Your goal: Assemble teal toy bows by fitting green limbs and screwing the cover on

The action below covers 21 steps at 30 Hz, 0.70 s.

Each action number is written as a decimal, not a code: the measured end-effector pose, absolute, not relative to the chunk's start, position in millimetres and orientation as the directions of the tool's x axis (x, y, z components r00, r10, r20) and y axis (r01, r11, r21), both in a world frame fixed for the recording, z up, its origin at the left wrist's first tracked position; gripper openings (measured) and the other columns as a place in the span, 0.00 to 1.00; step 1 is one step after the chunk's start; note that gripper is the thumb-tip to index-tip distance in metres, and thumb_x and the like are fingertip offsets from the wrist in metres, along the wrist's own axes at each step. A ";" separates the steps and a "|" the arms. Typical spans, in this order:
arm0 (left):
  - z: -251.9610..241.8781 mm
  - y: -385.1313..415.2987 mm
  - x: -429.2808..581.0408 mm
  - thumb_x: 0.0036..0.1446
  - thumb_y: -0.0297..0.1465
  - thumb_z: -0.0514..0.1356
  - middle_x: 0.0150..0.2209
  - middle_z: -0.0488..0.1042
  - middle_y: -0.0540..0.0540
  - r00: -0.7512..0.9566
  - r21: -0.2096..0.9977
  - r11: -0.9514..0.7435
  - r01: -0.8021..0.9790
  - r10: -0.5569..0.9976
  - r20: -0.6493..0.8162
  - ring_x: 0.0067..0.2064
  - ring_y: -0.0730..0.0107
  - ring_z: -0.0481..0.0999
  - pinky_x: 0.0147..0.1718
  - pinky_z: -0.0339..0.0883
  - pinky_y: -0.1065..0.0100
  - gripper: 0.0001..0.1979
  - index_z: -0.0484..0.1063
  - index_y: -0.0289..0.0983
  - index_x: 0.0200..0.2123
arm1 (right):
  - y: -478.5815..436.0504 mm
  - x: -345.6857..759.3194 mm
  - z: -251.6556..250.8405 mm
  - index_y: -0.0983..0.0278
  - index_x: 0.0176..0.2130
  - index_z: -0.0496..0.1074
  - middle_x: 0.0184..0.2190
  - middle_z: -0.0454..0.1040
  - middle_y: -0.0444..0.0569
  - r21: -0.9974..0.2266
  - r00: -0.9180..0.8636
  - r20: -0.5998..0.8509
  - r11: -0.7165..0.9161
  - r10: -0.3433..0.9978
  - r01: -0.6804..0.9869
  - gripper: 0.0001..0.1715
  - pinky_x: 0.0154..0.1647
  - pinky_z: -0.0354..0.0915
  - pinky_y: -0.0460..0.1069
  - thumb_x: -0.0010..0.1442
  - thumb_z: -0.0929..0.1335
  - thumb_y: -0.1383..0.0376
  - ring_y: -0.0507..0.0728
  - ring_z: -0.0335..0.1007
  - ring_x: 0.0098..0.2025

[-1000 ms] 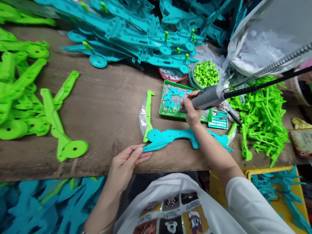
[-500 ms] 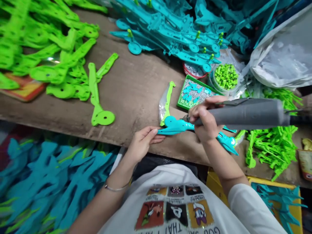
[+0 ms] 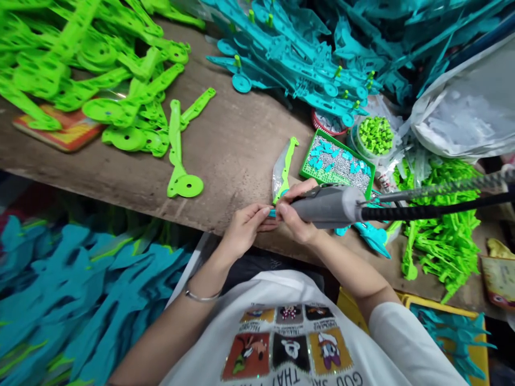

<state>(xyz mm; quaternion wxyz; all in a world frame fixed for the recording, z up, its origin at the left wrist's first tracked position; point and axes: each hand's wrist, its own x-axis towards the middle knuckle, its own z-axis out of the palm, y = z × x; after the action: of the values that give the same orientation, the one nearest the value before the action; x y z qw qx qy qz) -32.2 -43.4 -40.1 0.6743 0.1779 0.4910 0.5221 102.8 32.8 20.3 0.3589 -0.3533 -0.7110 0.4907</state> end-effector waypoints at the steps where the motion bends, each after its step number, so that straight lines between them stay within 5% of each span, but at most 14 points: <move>1: -42.3 -43.7 -32.2 0.51 0.50 0.71 0.34 0.82 0.46 -0.031 0.751 0.387 -0.535 0.880 -0.475 0.36 0.61 0.83 0.41 0.79 0.61 0.24 0.77 0.35 0.38 | 33.0 100.2 19.8 0.56 0.34 0.65 0.24 0.64 0.41 -0.940 -0.520 0.169 0.295 0.837 0.169 0.16 0.33 0.74 0.54 0.63 0.67 0.48 0.54 0.66 0.26; 8: -51.1 -45.8 -34.5 0.50 0.50 0.72 0.38 0.83 0.44 -0.067 0.783 0.358 -0.509 0.890 -0.451 0.43 0.53 0.84 0.41 0.80 0.58 0.24 0.77 0.35 0.38 | 45.4 82.6 9.9 0.58 0.24 0.58 0.21 0.62 0.41 -0.882 -0.616 0.043 0.320 0.787 0.347 0.21 0.34 0.70 0.50 0.59 0.70 0.53 0.52 0.62 0.27; 12: -49.9 -42.6 -36.6 0.49 0.48 0.73 0.37 0.83 0.44 -0.082 0.805 0.363 -0.469 0.890 -0.449 0.42 0.55 0.85 0.44 0.81 0.58 0.25 0.77 0.35 0.40 | 54.9 91.6 33.4 0.59 0.34 0.66 0.23 0.68 0.40 -0.958 -0.647 0.148 0.272 0.748 0.095 0.22 0.31 0.70 0.49 0.57 0.71 0.46 0.51 0.66 0.26; 16: -50.2 -46.0 -40.1 0.52 0.47 0.72 0.37 0.83 0.46 -0.111 0.820 0.384 -0.424 0.877 -0.468 0.39 0.62 0.85 0.48 0.80 0.58 0.25 0.74 0.35 0.43 | 72.8 128.6 65.0 0.60 0.44 0.68 0.23 0.69 0.38 -0.955 -0.415 0.290 0.292 0.862 -0.059 0.28 0.26 0.69 0.47 0.59 0.70 0.40 0.50 0.67 0.22; 21: -57.5 -61.6 -62.8 0.51 0.48 0.71 0.38 0.82 0.46 -0.242 0.876 0.367 -0.314 0.861 -0.448 0.39 0.60 0.85 0.47 0.81 0.56 0.25 0.74 0.35 0.41 | 109.2 196.9 59.2 0.59 0.45 0.69 0.21 0.70 0.36 -0.949 -0.126 0.313 0.314 0.941 -0.017 0.28 0.28 0.68 0.48 0.55 0.76 0.46 0.51 0.69 0.22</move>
<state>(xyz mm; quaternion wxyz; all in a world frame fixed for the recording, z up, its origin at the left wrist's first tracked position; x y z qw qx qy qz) -62.8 -61.6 -57.5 0.5714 0.2289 0.5976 0.5138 196.9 109.2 59.2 0.5393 -0.3820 -0.6050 0.4441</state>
